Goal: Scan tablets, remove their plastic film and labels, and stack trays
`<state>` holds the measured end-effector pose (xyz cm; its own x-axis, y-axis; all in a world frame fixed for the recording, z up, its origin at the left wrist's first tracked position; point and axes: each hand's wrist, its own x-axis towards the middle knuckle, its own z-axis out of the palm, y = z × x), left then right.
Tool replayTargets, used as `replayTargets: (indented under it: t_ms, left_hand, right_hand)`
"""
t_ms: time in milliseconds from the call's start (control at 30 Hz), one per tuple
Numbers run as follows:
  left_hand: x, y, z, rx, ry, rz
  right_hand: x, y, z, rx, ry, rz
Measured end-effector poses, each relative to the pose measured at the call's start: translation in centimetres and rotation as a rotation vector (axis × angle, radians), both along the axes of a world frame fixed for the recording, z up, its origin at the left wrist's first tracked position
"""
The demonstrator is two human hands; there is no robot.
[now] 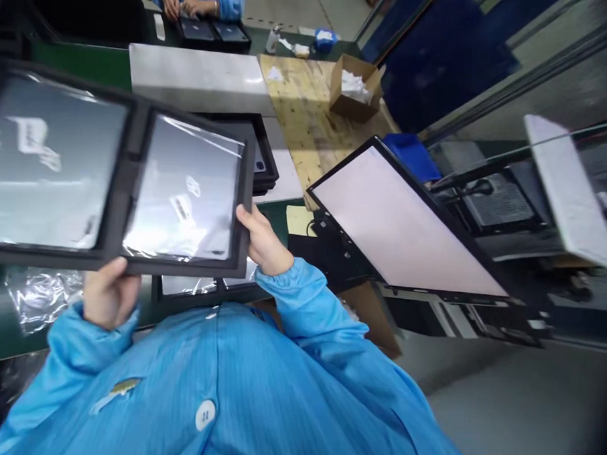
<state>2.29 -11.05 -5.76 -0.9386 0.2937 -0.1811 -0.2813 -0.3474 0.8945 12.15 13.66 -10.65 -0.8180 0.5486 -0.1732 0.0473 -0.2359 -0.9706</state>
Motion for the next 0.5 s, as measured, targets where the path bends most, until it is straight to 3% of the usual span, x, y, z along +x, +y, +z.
replayTargets:
  t_ms: [167,300,400,433,500]
  left_hand:
    - [10.1,2.7,-7.8,-0.018,-0.311,-0.051]
    - [13.6,5.0,-13.0,-0.177,-0.594,-0.019]
    - [14.5,5.9,-14.2,-0.381,-0.779,-0.034]
    - [14.6,5.8,-14.0,-0.425,-0.822,-0.097]
    - [14.2,5.1,-12.9,-0.519,-0.831,-0.35]
  right_hand:
    - [8.1,3.5,-7.2,0.326,-0.254,-0.219]
    - [11.0,5.7,-13.1,0.51,-0.466,-0.139]
    - [11.1,6.7,-15.8,0.544,-0.578,-0.082]
    - [11.0,7.1,-16.3,0.558,-0.587,-0.079]
    - [11.2,8.0,-16.8,0.586,-0.585,-0.078]
